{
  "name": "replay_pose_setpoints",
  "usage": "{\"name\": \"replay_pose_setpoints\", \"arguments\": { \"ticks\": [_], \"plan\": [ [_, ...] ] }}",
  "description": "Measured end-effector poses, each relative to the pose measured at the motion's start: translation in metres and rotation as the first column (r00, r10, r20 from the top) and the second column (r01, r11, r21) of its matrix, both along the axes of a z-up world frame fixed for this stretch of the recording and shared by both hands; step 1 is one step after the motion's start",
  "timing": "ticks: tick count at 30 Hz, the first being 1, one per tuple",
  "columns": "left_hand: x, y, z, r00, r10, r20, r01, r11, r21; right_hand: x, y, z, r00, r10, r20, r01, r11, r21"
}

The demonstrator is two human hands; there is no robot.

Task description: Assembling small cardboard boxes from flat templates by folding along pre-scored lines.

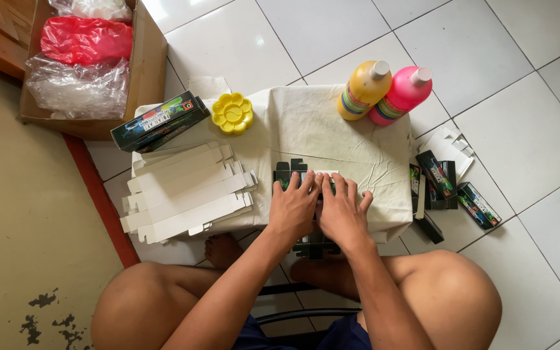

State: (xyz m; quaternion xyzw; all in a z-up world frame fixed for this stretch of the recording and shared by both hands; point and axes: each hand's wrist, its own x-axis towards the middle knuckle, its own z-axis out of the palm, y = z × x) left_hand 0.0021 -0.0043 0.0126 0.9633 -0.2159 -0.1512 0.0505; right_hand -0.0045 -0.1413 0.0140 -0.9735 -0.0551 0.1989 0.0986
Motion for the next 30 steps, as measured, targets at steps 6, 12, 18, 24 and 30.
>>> {"name": "replay_pose_setpoints", "arguments": {
  "ticks": [6,12,18,24,30],
  "plan": [
    [0.006,-0.008,-0.011,1.0,-0.003,-0.002,0.003,1.0,0.029,0.021,-0.019,-0.002,0.994,-0.102,-0.05,0.105,0.992,0.072],
    [0.0,-0.013,-0.015,0.999,0.026,0.023,-0.027,0.999,0.047,0.008,-0.001,0.011,0.99,-0.092,0.111,0.085,0.994,0.067],
    [0.001,-0.009,-0.018,0.999,0.008,0.031,-0.008,1.0,0.018,0.004,0.002,-0.006,0.974,-0.047,0.223,0.04,0.998,0.038],
    [0.003,-0.011,-0.01,1.0,0.022,-0.004,-0.022,1.0,0.01,0.002,0.005,-0.002,0.969,-0.056,0.242,0.051,0.998,0.026],
    [0.0,-0.01,-0.023,0.999,0.016,0.034,-0.016,1.0,0.01,0.011,0.0,-0.01,0.975,-0.099,0.199,0.092,0.995,0.045]
  ]
}}
